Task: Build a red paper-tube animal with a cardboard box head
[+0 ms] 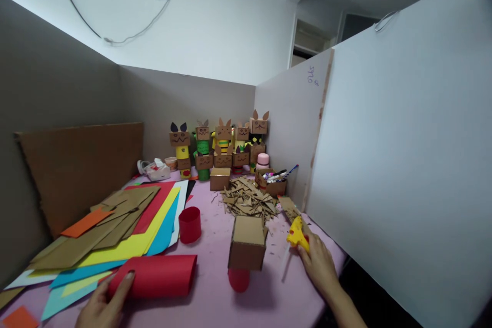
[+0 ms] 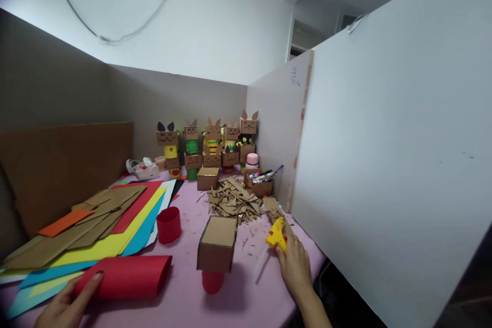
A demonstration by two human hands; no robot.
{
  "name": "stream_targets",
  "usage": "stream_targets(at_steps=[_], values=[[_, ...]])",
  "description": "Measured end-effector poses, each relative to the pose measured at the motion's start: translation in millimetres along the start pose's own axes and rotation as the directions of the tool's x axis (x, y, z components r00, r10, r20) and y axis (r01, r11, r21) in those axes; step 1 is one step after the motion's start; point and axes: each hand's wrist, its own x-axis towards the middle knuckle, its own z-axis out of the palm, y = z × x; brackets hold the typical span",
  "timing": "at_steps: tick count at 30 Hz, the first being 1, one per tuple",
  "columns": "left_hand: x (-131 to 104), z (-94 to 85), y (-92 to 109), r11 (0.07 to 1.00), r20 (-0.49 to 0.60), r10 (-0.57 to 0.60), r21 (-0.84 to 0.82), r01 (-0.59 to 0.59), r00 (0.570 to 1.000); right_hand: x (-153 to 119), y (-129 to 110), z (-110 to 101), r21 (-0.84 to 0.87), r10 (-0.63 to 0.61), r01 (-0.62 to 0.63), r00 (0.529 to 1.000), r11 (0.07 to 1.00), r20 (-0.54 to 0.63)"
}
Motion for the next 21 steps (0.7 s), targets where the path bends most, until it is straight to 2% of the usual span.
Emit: stream_targets(at_steps=[3, 9, 13, 18, 21], values=[[-3, -1.5, 3, 0.998, 0.085, -0.055, 0.03, 0.052, 0.995, 2, -2, -4, 0.029, -0.024, 0.022, 0.998, 0.999, 0.06], [-9, -2.9, 14, 0.997, 0.081, -0.078, 0.036, 0.075, 0.994, 10, 6, -14, 0.157, -0.045, 0.023, 0.99, 0.987, 0.135], [-9, -2.8, 14, 0.998, 0.086, -0.063, 0.026, 0.061, 0.994, 11, 13, -16, 0.283, -0.017, -0.023, 0.99, 0.959, 0.138], [-9, -2.4, 9, 0.996, 0.088, -0.067, -0.045, 0.071, 0.994, 2, 16, -18, 0.479, 0.03, -0.06, 0.997, 0.876, 0.069], [-9, -2.6, 10, 0.995, 0.087, -0.089, -0.035, 0.092, 0.992, -2, 18, -23, 0.593, 0.11, -0.142, 0.99, 0.792, 0.09]])
